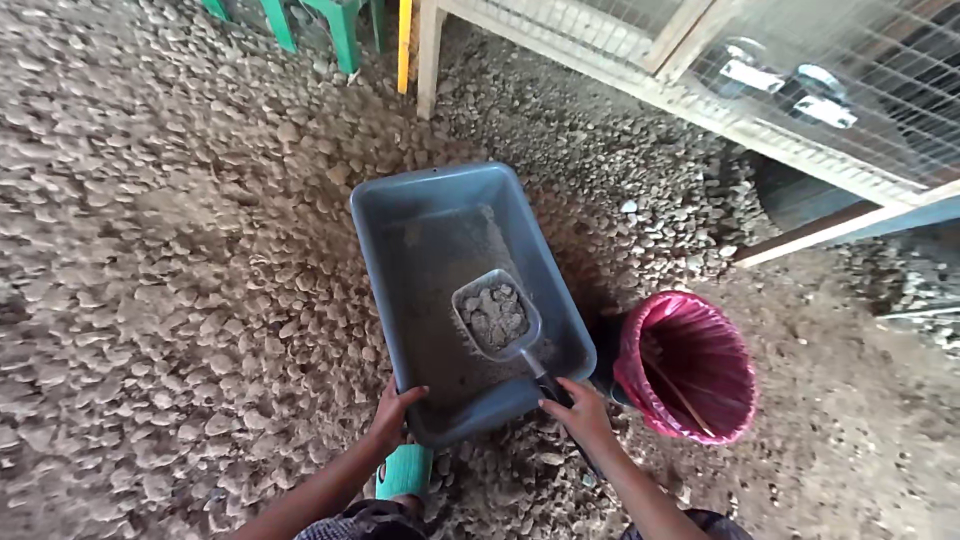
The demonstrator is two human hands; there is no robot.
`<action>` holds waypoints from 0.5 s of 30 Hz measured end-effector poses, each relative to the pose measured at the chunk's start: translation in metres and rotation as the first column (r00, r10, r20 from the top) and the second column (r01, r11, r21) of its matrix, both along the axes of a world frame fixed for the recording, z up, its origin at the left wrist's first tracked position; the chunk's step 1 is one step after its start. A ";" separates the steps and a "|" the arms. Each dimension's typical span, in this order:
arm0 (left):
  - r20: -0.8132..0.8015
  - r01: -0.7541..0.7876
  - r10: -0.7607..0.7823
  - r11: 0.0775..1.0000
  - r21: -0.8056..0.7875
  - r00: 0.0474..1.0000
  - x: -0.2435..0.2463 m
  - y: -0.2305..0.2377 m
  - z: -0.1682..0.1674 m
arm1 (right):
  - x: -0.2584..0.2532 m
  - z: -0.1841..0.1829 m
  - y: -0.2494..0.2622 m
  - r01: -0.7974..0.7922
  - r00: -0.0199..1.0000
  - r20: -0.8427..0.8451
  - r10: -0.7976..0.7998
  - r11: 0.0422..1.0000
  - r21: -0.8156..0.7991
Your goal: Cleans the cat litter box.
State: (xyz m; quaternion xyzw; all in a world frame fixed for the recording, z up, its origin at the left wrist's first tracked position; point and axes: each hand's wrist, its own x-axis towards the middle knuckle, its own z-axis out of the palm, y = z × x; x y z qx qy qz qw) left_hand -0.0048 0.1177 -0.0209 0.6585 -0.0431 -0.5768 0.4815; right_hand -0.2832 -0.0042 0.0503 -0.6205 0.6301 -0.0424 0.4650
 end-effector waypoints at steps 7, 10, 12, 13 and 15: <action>0.017 0.006 -0.009 0.990 0.138 1.000 -0.006 -0.005 -0.004 | -0.011 0.000 -0.002 0.017 0.999 -0.034 -0.015 0.998 0.054; 0.005 0.005 -0.006 0.988 0.154 1.000 -0.003 -0.006 -0.009 | -0.013 0.000 0.000 0.027 1.000 0.015 -0.027 0.999 0.021; 0.002 0.017 -0.017 0.988 0.153 1.000 -0.003 -0.005 -0.012 | -0.015 0.007 0.000 0.027 1.000 0.013 -0.027 1.000 0.011; -0.001 0.025 -0.025 0.988 0.152 1.000 -0.003 -0.004 -0.011 | -0.016 0.007 0.000 0.030 1.000 -0.002 -0.030 1.000 -0.003; -0.023 0.051 -0.048 0.985 0.163 0.999 -0.006 -0.005 -0.007 | -0.019 0.004 0.002 0.022 0.999 -0.027 -0.022 1.000 -0.001</action>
